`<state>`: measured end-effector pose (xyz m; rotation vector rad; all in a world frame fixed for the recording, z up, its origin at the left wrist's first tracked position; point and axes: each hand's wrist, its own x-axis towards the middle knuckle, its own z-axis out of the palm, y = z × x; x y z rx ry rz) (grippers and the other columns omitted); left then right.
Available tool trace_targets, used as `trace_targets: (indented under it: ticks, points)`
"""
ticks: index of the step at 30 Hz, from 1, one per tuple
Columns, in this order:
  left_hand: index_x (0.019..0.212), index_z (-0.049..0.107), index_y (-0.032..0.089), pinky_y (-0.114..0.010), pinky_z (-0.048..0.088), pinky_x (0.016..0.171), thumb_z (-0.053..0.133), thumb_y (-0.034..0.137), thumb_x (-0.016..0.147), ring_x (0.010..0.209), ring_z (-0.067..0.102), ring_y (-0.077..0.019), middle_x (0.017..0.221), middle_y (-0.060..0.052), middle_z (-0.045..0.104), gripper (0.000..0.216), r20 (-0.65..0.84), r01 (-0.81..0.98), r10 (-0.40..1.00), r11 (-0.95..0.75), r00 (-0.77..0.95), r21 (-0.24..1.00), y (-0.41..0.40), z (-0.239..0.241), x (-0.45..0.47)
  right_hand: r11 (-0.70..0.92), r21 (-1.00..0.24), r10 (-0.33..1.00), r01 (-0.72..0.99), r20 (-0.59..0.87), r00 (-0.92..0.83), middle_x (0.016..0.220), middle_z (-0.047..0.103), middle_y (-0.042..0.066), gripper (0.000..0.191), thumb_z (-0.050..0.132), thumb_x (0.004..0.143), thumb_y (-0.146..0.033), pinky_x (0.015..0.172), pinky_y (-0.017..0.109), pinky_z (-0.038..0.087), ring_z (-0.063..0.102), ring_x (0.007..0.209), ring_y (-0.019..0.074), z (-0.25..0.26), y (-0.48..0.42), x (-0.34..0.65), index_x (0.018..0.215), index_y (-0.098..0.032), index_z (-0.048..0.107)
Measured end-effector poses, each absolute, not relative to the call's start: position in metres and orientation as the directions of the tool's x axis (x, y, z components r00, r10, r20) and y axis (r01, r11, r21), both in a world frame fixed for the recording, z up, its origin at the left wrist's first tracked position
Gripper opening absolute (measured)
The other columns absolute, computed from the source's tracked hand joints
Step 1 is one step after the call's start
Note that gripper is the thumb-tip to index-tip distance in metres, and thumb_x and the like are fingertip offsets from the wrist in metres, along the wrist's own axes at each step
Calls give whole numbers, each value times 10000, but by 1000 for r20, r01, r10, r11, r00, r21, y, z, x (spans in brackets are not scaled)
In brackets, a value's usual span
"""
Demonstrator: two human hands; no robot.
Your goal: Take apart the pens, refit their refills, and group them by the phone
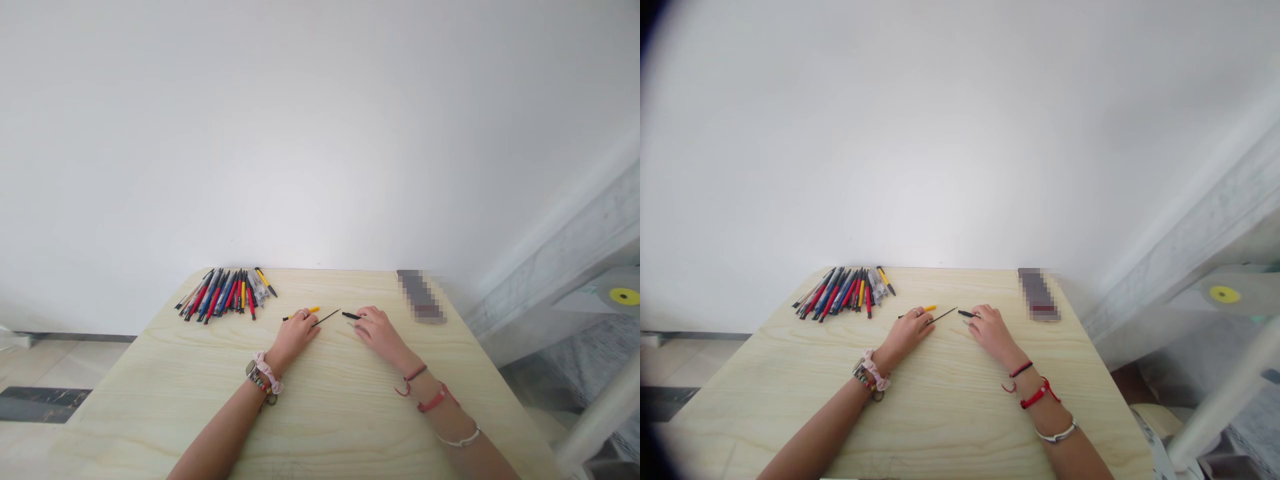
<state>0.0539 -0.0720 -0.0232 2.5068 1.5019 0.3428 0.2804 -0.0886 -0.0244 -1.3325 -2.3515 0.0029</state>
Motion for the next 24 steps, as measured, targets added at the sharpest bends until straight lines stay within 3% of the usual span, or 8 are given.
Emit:
trace_targets:
  ticks: [7,13,19,24]
  points:
    - [873,526,199,-228,428,643,295,266,846,854,502,-141,917,-42,516,242,63,862,894,-444,443,243,-72,-20,54,535,-199,811,821,395,-432,767,575,50,103,487,753,-126,667,321,370,497,772,182,-24,-88,276,676,-171,540]
    - [862,509,181,-233,438,632,314,267,840,901,473,-158,918,-61,492,215,46,886,910,-413,413,212,-70,-24,55,496,-333,833,802,443,-331,693,586,36,121,440,783,-161,664,314,404,520,688,169,-22,-88,280,716,-181,538]
    - [828,488,163,-246,436,598,326,197,830,876,470,-178,893,-71,493,165,81,889,904,-427,419,167,-69,-27,55,473,-506,846,721,489,-212,746,606,48,128,456,767,-207,681,327,445,553,738,183,-20,-87,281,746,-197,582]
    - [831,468,166,-234,424,565,308,206,841,847,480,-172,879,-66,501,165,102,887,909,-416,403,200,-68,-28,52,406,-653,884,639,457,-95,754,618,52,169,464,766,-280,611,293,469,570,667,164,-17,-86,281,753,-190,607]
